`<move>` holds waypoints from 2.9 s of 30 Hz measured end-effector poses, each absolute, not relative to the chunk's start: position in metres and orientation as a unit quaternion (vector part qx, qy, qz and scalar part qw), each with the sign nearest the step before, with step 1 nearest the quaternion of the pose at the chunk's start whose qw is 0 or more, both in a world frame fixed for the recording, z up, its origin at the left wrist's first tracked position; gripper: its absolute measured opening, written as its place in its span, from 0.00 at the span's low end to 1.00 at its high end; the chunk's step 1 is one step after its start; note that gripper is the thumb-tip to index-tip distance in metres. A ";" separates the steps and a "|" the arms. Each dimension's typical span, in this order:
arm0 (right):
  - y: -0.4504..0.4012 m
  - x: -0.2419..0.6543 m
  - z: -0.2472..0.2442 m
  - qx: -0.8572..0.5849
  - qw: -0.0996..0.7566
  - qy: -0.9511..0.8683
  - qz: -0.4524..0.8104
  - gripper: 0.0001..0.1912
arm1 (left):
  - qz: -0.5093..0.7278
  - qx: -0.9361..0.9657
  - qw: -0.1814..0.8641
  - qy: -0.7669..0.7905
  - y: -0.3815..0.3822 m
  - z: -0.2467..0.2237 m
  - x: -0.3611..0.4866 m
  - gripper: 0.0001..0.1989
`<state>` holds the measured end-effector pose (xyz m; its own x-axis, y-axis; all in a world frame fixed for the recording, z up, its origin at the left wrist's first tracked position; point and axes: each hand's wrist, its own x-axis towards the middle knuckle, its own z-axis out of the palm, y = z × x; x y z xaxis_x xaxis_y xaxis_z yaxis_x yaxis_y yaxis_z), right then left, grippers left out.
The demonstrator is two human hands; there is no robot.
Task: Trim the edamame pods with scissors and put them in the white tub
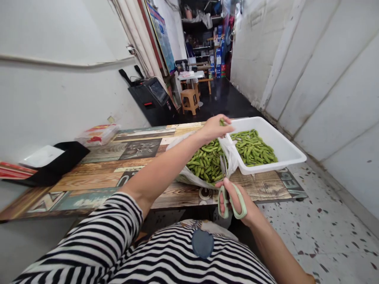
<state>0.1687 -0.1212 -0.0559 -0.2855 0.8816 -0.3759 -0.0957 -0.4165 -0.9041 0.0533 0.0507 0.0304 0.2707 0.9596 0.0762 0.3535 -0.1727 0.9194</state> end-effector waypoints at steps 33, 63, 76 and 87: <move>-0.112 0.163 -0.047 -0.532 0.259 -0.604 0.534 0.22 | 0.275 0.614 0.600 0.432 -0.025 -0.018 -0.008 0.04; -0.112 0.157 -0.048 -0.513 0.314 -0.538 0.591 0.24 | 0.409 0.489 0.636 0.435 -0.036 -0.028 0.004 0.08; -0.120 0.177 -0.052 -0.502 0.349 -0.478 0.631 0.28 | 0.276 0.674 0.438 0.527 -0.023 -0.020 -0.004 0.04; -0.121 0.173 -0.059 -0.502 0.340 -0.494 0.623 0.26 | 0.022 0.816 0.194 0.544 -0.017 -0.013 0.010 0.09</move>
<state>0.1727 -0.1211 -0.0591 -0.2641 0.9200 -0.2894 0.0728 -0.2802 -0.9572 0.0098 -0.0167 -0.0130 0.4078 0.8961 -0.1751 0.8789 -0.3333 0.3412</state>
